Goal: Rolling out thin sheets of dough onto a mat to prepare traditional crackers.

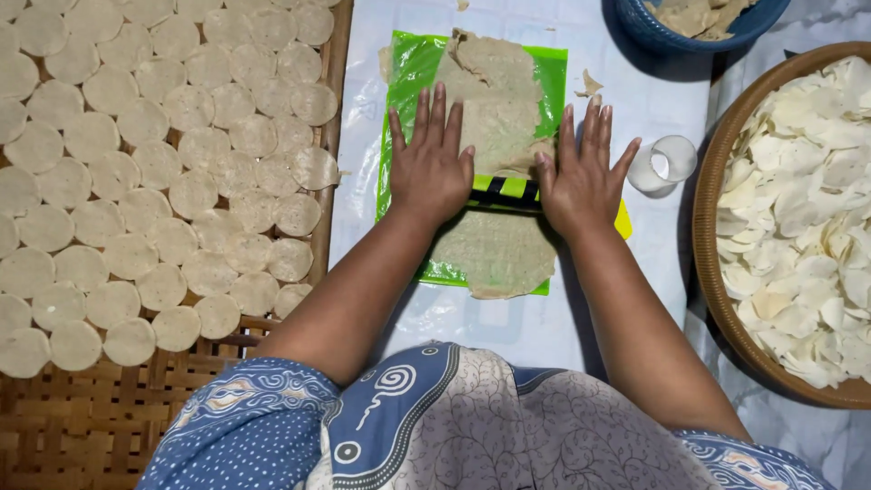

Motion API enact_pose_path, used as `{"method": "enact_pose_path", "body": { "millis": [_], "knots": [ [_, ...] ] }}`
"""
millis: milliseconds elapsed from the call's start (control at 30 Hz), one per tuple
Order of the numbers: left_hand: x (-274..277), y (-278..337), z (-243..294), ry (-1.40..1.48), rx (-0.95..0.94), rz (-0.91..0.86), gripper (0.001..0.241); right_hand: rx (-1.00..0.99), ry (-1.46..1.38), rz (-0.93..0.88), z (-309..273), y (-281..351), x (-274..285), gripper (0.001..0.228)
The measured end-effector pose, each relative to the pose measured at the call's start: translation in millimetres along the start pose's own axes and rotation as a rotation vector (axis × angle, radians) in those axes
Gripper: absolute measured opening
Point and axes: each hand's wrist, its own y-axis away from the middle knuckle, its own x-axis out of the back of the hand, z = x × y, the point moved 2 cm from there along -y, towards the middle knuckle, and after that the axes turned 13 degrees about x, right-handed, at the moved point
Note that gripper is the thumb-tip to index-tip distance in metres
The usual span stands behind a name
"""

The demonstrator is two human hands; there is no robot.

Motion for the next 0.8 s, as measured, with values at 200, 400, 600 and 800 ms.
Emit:
{"method": "enact_pose_path", "body": {
  "millis": [200, 400, 600, 800],
  "knots": [
    [-23.8, 68.8, -17.7, 0.095, -0.107, 0.133, 0.061, 0.108, 0.023, 0.106, -11.4, 70.0, -25.0, 0.066],
    [-33.2, 71.5, -31.0, 0.176, -0.115, 0.023, 0.062, 0.104, -0.077, 0.053, -2.1, 82.3, -18.7, 0.067],
    [-13.8, 23.0, -29.0, 0.13, 0.018, 0.112, 0.061, 0.006, -0.055, 0.094, -8.7, 31.0, -1.9, 0.057],
    [-26.0, 58.2, -37.0, 0.104, -0.013, 0.074, 0.06, 0.068, 0.01, 0.026, -10.8, 52.1, -19.9, 0.058]
  ]
}}
